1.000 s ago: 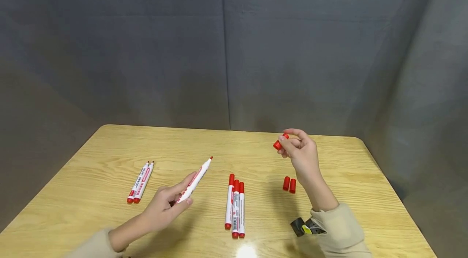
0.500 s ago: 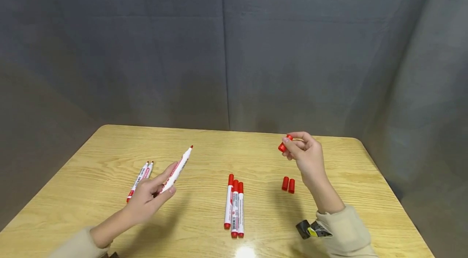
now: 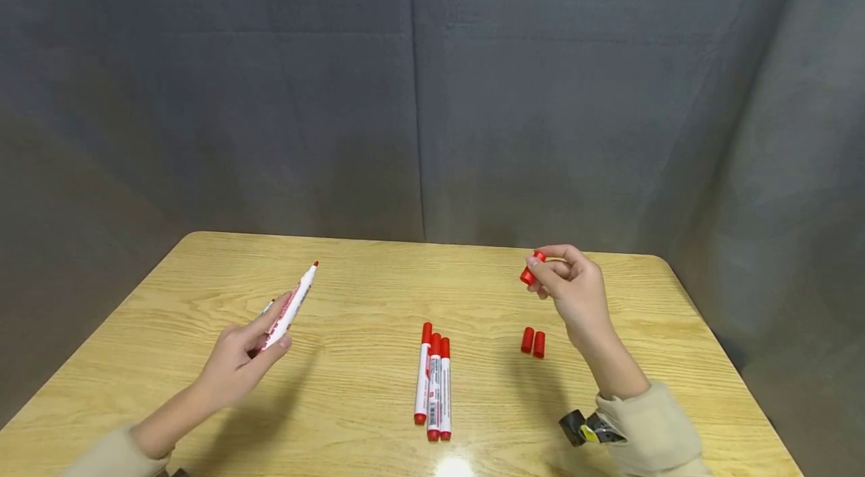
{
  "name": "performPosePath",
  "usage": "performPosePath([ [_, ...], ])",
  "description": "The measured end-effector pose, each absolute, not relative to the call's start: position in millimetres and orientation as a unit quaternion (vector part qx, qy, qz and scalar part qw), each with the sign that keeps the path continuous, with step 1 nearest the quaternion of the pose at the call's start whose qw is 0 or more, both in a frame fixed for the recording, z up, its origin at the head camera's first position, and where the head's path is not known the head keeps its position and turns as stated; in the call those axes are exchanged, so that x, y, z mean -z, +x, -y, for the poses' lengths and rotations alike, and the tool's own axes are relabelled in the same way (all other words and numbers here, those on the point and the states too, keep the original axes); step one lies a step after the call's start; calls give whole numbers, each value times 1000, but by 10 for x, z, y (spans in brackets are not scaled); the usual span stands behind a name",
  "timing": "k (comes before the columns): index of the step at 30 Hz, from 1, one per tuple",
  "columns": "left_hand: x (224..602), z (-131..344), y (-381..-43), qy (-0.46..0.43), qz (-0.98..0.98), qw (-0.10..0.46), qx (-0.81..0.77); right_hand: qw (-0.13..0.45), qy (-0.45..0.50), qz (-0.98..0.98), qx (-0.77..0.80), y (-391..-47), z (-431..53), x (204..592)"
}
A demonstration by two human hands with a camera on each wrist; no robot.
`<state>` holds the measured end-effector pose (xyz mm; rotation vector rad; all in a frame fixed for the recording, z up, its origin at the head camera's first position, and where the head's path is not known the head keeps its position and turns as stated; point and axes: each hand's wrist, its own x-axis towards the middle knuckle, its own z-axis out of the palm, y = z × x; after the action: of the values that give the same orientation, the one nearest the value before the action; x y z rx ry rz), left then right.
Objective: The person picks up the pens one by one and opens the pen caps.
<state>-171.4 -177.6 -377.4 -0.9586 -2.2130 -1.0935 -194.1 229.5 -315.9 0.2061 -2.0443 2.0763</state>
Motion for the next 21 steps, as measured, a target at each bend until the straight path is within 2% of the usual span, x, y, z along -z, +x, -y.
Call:
performPosePath([
  [7, 3816, 1951, -1771, -316, 833, 256, 376, 114, 76, 716, -685, -1900, -2340, 3123],
  [15, 3881, 2149, -1833, -265, 870, 218, 355, 109, 88, 712, -688, -1860, -2362, 3096],
  [21, 3923, 2270, -1874, -228, 902, 212, 298, 108, 105, 713, -685, -1820, -2380, 3082],
])
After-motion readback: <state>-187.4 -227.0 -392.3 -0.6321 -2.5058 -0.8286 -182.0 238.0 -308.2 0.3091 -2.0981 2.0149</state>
